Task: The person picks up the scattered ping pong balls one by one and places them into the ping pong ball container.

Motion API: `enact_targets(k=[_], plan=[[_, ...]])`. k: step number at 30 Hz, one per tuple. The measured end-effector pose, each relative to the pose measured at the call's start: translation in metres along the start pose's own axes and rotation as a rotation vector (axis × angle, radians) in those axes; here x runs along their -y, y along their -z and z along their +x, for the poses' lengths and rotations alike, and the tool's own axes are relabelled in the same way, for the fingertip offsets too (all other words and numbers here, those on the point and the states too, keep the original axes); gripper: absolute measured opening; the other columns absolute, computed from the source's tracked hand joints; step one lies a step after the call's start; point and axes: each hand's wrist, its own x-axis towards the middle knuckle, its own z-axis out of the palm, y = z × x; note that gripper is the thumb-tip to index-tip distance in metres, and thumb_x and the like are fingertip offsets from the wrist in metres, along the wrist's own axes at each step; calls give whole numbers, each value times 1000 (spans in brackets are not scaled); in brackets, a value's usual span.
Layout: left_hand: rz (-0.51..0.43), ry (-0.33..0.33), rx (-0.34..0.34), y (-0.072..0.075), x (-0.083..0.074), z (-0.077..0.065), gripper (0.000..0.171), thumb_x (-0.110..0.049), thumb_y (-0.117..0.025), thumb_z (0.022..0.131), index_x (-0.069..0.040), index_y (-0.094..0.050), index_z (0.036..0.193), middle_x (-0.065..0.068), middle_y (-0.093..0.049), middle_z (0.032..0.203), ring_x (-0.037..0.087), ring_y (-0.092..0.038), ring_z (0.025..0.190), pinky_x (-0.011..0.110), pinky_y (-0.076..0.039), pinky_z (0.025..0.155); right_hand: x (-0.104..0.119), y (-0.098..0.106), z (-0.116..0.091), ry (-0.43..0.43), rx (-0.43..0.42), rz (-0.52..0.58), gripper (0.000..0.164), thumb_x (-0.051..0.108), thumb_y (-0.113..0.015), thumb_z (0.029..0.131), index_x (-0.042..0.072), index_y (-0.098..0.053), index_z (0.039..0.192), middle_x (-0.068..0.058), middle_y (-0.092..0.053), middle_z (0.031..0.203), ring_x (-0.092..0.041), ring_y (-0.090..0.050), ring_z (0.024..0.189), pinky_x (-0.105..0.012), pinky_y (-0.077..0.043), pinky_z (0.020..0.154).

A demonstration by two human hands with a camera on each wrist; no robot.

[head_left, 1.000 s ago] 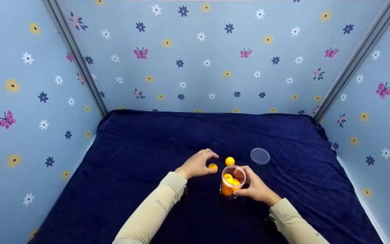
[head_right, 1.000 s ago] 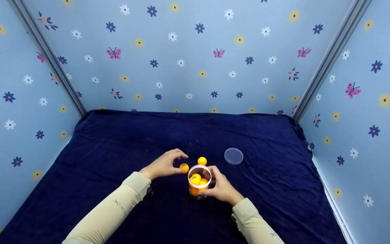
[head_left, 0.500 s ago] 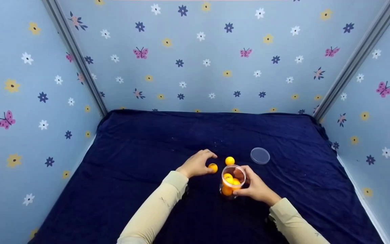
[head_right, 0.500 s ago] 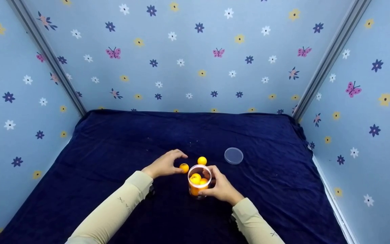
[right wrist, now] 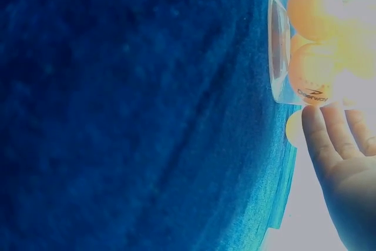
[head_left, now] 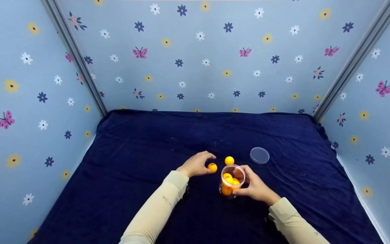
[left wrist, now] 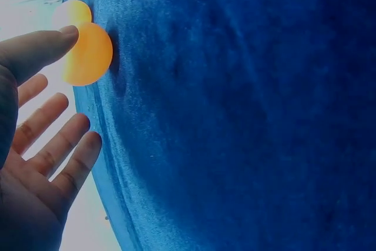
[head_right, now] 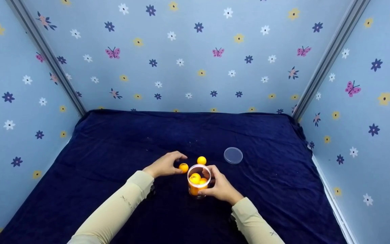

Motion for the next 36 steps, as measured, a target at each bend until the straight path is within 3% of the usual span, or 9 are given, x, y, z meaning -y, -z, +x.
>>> enact_targets(k=[19, 28, 36], plan=[[14, -28, -3, -5, 0, 4, 37, -16, -83, 93, -7, -77, 128, 8, -77, 123, 25, -70, 113, 41, -58, 104, 4, 1, 3, -29, 14, -25, 79, 4, -97, 77, -13, -49, 138, -35, -61, 136, -48, -64, 126, -25, -57, 102], [-3, -22, -23, -2, -3, 2, 35, -19, -85, 94, -7, -78, 127, 8, -77, 120, 24, -70, 108, 40, -59, 100, 2, 0, 1, -23, 9, -10, 79, 0, -96, 76, -14, -49, 138, -35, -61, 136, -43, -65, 126, -25, -57, 104], [-69, -81, -65, 7, -9, -3, 34, -14, -87, 93, -3, -78, 124, 12, -77, 117, 28, -72, 104, 43, -61, 96, 1, 0, 0, -36, -3, -5, 77, 0, -96, 76, -13, -49, 137, -35, -62, 136, -39, -67, 125, -25, -57, 104]])
